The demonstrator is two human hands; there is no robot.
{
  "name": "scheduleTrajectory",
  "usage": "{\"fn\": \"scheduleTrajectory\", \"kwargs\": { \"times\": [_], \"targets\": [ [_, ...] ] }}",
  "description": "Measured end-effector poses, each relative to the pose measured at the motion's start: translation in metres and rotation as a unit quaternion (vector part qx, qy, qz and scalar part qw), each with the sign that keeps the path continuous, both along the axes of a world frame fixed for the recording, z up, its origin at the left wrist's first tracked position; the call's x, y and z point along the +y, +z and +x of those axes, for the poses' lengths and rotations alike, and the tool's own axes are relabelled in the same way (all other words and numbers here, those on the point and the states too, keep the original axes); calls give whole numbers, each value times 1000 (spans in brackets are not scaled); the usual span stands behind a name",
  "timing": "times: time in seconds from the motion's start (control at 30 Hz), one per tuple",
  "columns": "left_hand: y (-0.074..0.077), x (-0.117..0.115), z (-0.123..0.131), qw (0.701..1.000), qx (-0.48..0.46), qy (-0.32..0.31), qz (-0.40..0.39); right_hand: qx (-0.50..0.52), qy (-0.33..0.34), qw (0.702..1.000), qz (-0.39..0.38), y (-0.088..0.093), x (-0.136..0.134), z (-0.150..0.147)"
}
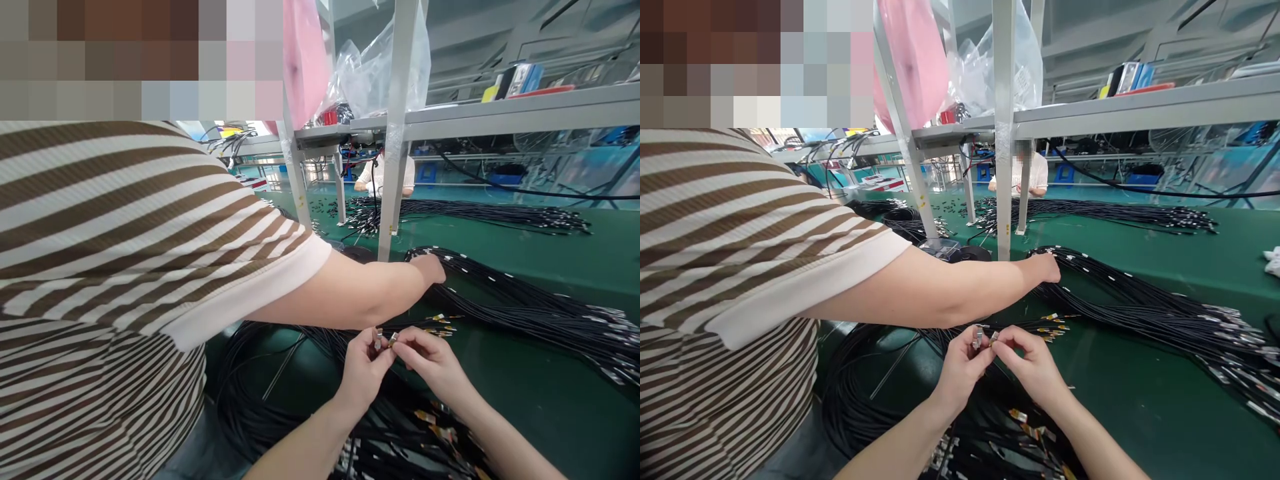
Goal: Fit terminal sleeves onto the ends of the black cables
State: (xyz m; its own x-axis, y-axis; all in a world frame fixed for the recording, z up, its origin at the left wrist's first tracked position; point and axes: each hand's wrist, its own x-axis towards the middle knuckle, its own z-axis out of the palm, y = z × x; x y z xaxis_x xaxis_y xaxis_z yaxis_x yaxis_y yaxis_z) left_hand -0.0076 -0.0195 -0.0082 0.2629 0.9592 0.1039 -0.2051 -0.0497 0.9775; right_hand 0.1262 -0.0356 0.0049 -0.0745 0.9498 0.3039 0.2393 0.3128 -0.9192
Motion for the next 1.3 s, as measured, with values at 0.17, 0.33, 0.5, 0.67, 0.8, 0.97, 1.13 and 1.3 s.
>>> {"fn": "scheduleTrajectory", "kwargs": {
  "times": [0.17, 0.33, 0.5, 0.67, 0.8, 0.97, 1.13, 1.3],
  "targets": [
    [-3, 0, 0, 1000, 4, -8, 3, -11, -2, 1000, 3, 0, -1, 0],
    [-3, 0, 0, 1000, 6, -13, -6, -12, 2, 1000, -1, -2, 1, 0],
    [2, -1, -2, 999, 3, -18, 33, -11, 9, 1000, -9, -1, 3, 2],
    [0, -3, -2, 999, -3, -41, -11, 12, 37, 999, -29, 2, 2, 0],
    [-2, -2, -3, 999, -35, -26, -22, 26, 74, 995, -54, -3, 4, -1],
    [2, 0, -6, 991, -114, -35, -58, 65, 68, 989, -111, -19, 11, 7],
    [0, 1, -7, 989, -123, -42, -69, 119, 88, 986, -80, -12, 6, 8],
    [3, -4, -6, 992, -92, -11, -83, 106, 107, 987, -54, 1, 1, -2]
  ]
}}
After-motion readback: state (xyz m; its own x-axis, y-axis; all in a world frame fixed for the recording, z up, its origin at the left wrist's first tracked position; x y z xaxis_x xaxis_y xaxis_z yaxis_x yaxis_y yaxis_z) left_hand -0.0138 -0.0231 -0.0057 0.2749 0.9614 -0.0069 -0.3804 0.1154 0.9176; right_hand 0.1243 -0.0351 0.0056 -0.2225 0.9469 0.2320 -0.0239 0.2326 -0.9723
